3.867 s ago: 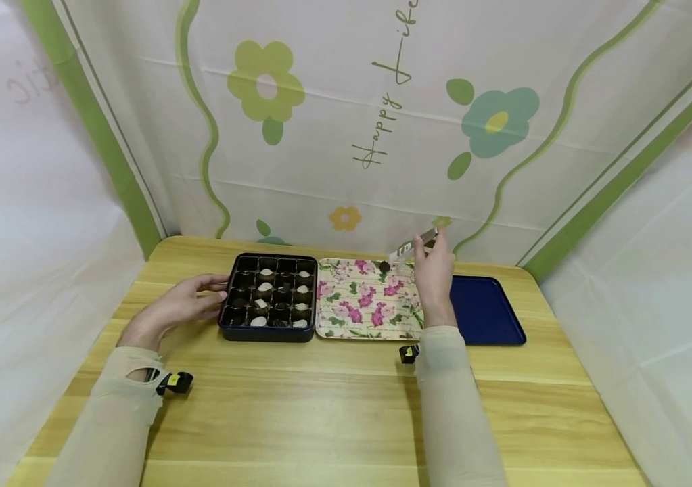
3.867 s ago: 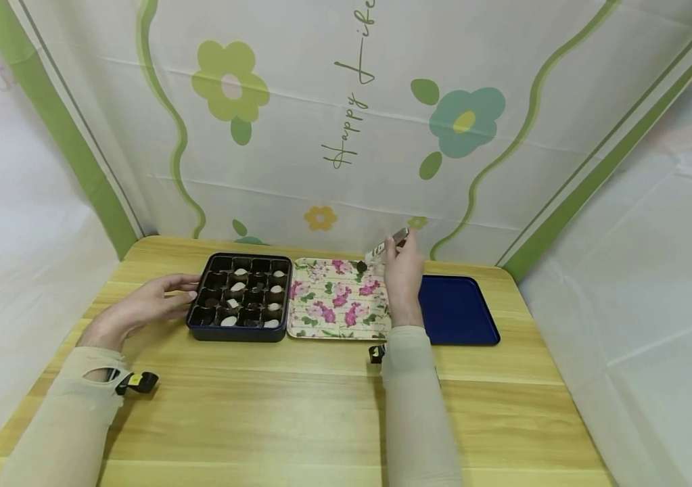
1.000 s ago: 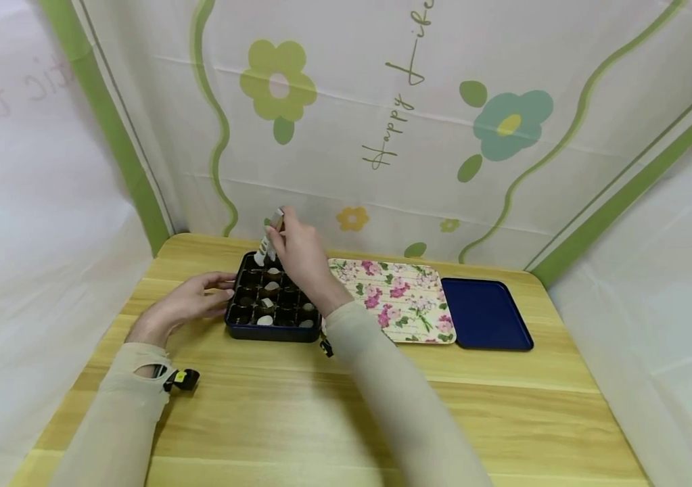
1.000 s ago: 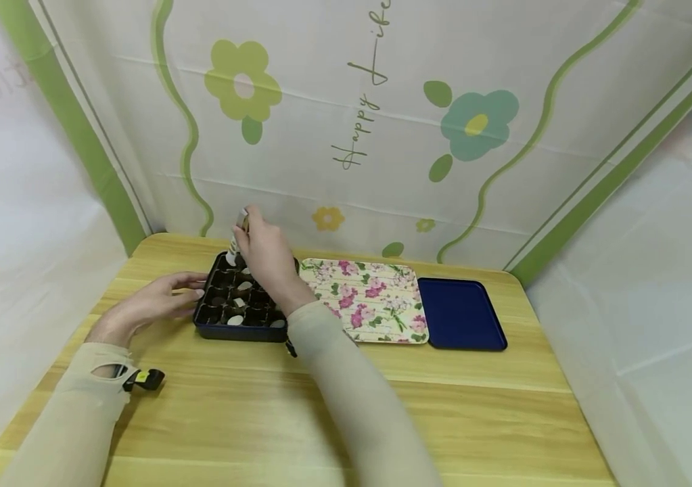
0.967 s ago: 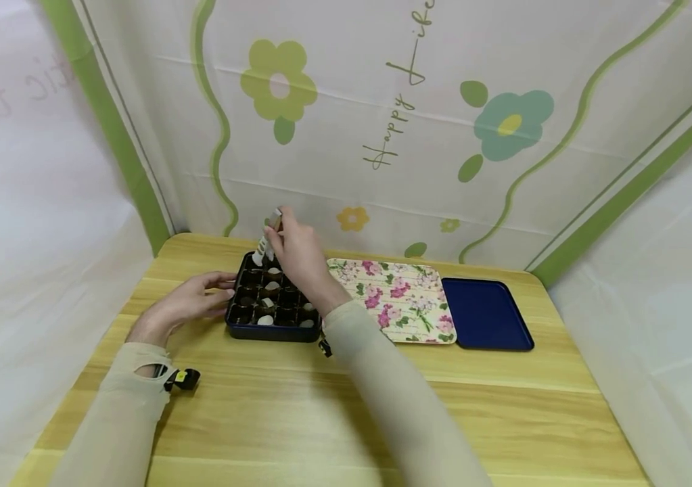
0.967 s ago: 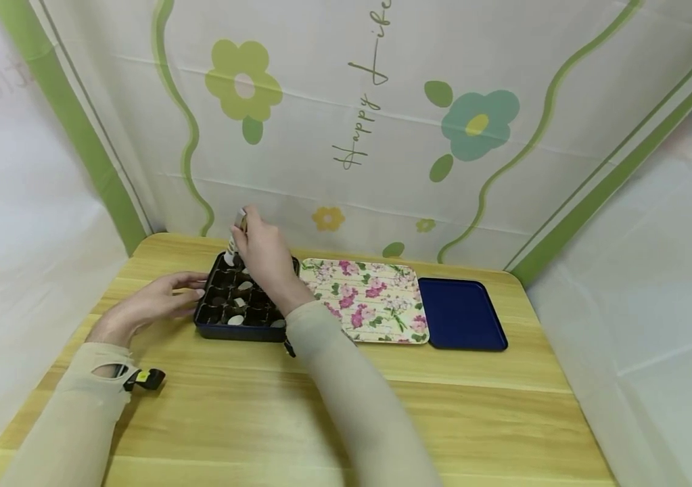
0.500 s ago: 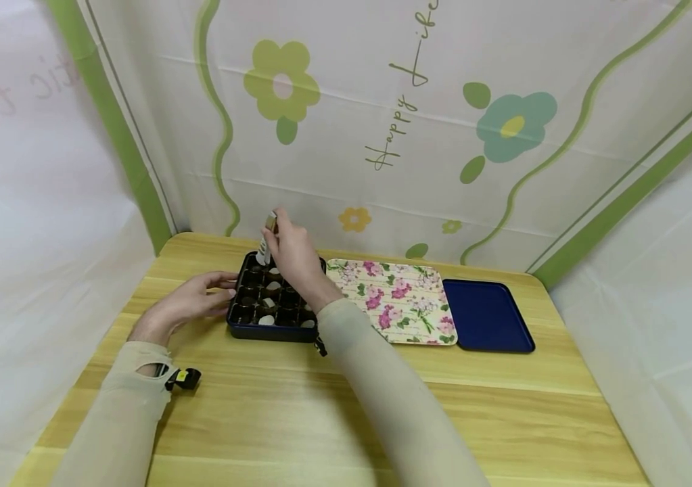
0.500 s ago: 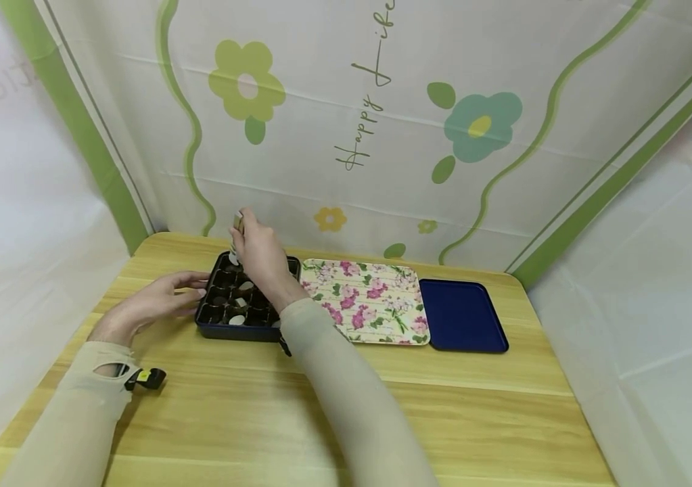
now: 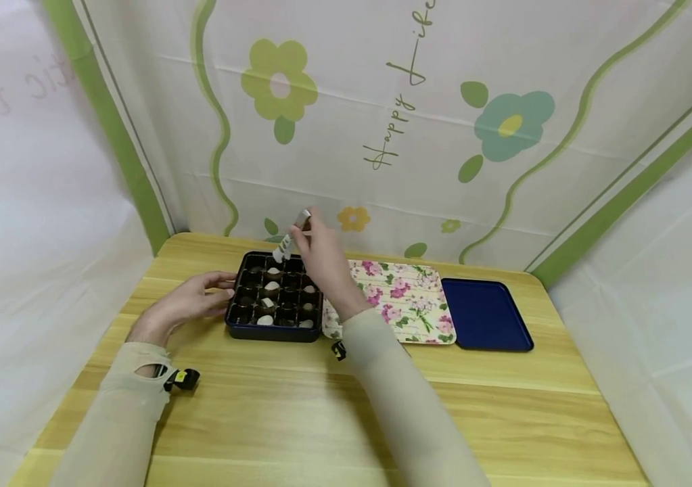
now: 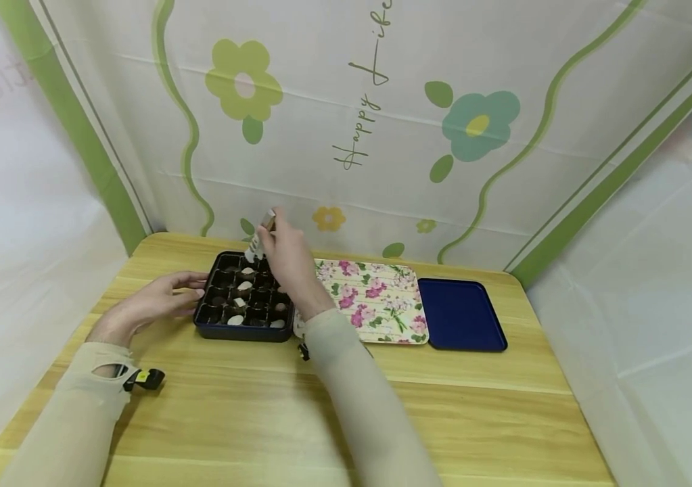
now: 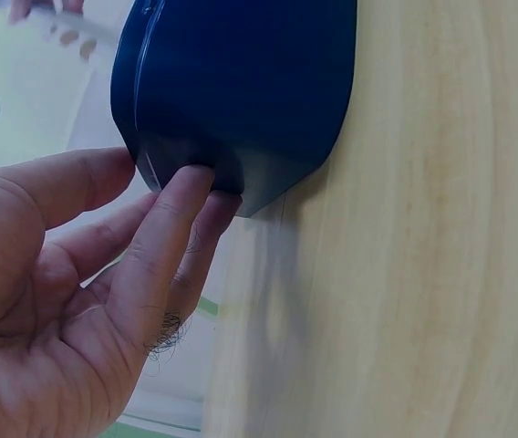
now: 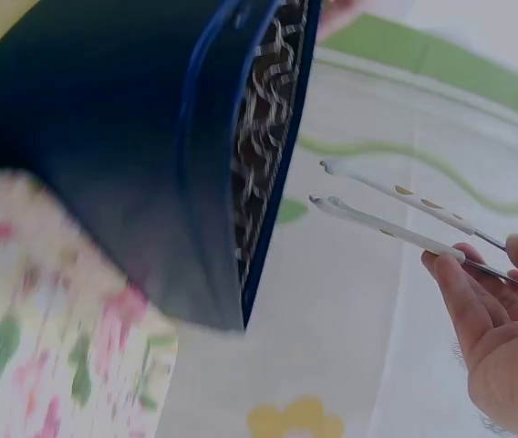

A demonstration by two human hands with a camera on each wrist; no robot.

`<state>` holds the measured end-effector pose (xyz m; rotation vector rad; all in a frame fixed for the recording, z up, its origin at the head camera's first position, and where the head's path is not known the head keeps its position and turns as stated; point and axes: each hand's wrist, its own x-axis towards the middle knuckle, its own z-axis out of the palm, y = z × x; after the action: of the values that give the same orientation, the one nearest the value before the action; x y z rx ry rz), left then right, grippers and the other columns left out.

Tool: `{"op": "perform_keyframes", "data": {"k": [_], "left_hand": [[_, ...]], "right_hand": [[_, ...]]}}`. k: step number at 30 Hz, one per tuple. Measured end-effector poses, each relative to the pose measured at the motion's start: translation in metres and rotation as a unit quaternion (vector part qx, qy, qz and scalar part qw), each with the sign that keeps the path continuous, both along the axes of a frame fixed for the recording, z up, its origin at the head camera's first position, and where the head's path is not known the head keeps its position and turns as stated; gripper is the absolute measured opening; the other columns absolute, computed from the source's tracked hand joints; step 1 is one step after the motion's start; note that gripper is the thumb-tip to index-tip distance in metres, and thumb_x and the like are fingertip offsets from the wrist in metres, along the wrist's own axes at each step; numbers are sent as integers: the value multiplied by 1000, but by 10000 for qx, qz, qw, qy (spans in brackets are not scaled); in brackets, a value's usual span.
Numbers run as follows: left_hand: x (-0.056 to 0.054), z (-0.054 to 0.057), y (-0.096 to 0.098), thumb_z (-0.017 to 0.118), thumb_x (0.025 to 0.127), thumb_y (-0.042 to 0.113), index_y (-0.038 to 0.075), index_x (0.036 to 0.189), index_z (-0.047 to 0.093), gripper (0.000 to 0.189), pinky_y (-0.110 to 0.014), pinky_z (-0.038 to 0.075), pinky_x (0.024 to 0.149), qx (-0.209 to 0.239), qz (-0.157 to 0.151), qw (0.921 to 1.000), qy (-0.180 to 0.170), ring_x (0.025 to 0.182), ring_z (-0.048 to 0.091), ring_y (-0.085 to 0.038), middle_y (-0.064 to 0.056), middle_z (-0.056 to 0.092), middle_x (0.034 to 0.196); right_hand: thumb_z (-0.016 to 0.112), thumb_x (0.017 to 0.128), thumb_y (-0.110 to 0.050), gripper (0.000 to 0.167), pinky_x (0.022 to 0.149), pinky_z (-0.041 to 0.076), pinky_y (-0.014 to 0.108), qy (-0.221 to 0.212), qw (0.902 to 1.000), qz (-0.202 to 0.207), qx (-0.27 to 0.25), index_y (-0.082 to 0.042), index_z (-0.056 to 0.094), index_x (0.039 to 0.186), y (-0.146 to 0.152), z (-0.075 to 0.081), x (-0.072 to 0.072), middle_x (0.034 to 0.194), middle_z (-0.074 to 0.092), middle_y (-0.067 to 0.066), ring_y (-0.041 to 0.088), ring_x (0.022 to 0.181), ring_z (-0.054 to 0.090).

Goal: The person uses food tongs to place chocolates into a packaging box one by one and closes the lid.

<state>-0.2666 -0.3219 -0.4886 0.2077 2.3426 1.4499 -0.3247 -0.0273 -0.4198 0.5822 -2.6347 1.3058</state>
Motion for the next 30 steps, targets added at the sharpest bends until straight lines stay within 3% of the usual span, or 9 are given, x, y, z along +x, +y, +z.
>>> {"op": "perform_keyframes", "data": {"k": [3, 6, 8, 11, 14, 18, 23, 30], "left_hand": [[0, -1, 0, 50, 125, 9, -13, 178, 32, 60, -36, 69, 114, 11, 12, 10000, 8, 151, 65, -51, -44, 44, 172], [0, -2, 0, 50, 124, 8, -14, 177, 33, 60, -34, 69, 113, 32, 35, 10000, 19, 150, 66, -48, -44, 45, 171], [0, -3, 0, 51, 124, 7, -14, 177, 33, 60, -33, 69, 113, 49, 43, 10000, 27, 149, 66, -48, -44, 46, 171], [-1, -4, -1, 51, 124, 7, -14, 177, 32, 60, -35, 68, 115, 66, 27, 10000, 32, 150, 66, -50, -45, 45, 172], [-1, -4, -1, 51, 124, 7, -14, 177, 31, 60, -37, 67, 116, 77, 7, 10000, 20, 151, 65, -53, -45, 43, 173], [0, -3, -1, 50, 125, 8, -14, 177, 31, 60, -38, 67, 116, 45, -12, 10000, 29, 153, 63, -55, -45, 42, 174], [1, -3, -1, 50, 125, 7, -15, 177, 30, 60, -37, 68, 115, 52, -30, 10000, 45, 154, 62, -58, -46, 42, 174], [1, -1, 0, 50, 125, 7, -16, 177, 30, 60, -35, 68, 114, 68, -43, 10000, 47, 152, 64, -57, -46, 42, 173]], "right_hand": [[56, 125, -32, 20, 68, 65, 32, 19, 9999, -122, 37, -14, 57, 135, 23, 1, 3, 139, 84, 17, 35, 116, 88], [51, 127, -28, 23, 63, 62, 36, 154, 9984, -356, 400, -12, 57, 143, 47, 2, 7, 142, 82, 16, 36, 108, 86], [48, 128, -22, 25, 67, 64, 38, 305, 9949, -549, 789, -11, 58, 148, 62, 2, 9, 144, 81, 14, 35, 108, 84], [46, 127, -12, 29, 82, 72, 42, 541, 9864, -726, 1370, -10, 62, 151, 85, -1, 11, 142, 81, 11, 31, 123, 83], [51, 125, -5, 30, 97, 73, 46, 779, 9766, -578, 1921, -10, 68, 149, 104, -8, 12, 140, 82, 11, 31, 127, 82], [63, 116, 7, 40, 113, 70, 50, 1009, 9574, -59, 2704, -15, 73, 148, 125, -22, 14, 141, 83, 7, 31, 130, 80], [65, 110, 17, 59, 114, 70, 49, 793, 9341, 600, 3429, -23, 74, 152, 140, -42, 19, 149, 81, 2, 28, 134, 79], [80, 104, 10, 48, 81, 74, 38, 1119, 8769, 1106, 4543, -21, 82, 141, 152, -64, 21, 131, 81, 6, 23, 99, 80]]}}
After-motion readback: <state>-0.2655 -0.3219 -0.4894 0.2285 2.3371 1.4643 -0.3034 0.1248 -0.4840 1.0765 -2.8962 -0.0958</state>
